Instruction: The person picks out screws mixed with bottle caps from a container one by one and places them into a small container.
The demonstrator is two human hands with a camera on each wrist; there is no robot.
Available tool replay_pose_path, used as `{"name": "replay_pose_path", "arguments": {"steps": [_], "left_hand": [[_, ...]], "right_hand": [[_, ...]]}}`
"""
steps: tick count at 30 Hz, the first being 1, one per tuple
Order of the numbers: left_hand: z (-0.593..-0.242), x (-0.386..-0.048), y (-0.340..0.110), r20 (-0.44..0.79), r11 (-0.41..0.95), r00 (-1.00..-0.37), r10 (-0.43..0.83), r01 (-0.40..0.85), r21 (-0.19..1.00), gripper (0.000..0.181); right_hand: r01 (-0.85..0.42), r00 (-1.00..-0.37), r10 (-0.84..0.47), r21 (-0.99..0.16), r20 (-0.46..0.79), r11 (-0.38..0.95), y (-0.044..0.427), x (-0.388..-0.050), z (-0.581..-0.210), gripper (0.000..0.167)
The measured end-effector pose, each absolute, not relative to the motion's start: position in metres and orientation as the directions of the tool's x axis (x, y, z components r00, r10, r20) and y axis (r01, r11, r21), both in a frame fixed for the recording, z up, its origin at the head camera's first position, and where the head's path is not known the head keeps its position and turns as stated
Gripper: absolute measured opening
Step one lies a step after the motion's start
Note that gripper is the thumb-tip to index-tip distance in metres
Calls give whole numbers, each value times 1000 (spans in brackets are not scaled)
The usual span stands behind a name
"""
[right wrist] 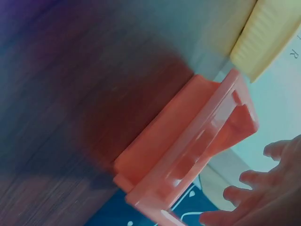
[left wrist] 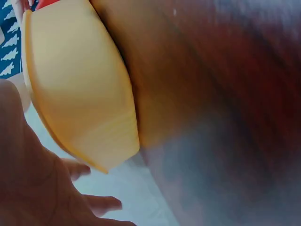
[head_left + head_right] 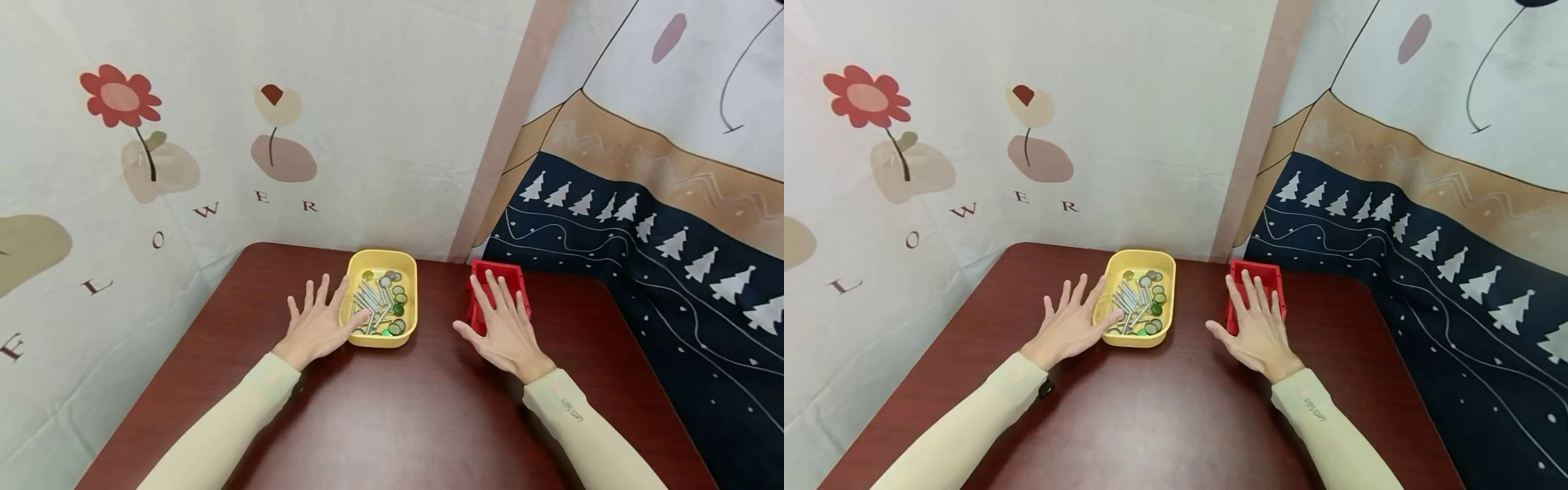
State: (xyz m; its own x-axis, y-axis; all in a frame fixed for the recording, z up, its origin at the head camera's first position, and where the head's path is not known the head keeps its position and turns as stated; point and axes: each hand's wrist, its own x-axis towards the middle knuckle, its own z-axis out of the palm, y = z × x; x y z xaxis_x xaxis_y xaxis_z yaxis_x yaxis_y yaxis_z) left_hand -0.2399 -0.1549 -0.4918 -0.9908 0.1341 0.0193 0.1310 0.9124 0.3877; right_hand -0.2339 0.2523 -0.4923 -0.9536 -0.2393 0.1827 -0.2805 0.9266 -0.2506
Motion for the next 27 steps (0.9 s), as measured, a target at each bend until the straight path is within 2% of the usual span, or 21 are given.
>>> {"name": "replay_pose_path", "arguments": {"steps": [10, 18, 27], "left_hand": [[-501, -243, -149, 12, 868, -993, 115, 106, 485, 83], [-502, -245, -151, -21, 857, -993, 119, 92, 507, 74], [-506, -247, -152, 21, 864, -988, 151, 142, 483, 70]], "right_hand": [[-350, -927, -295, -250, 233, 903, 228, -242, -489, 101], [-422, -898, -365, -246, 246, 872, 200, -254, -484, 100], [-491, -869, -453, -241, 197, 837, 170, -267, -479, 98]]}}
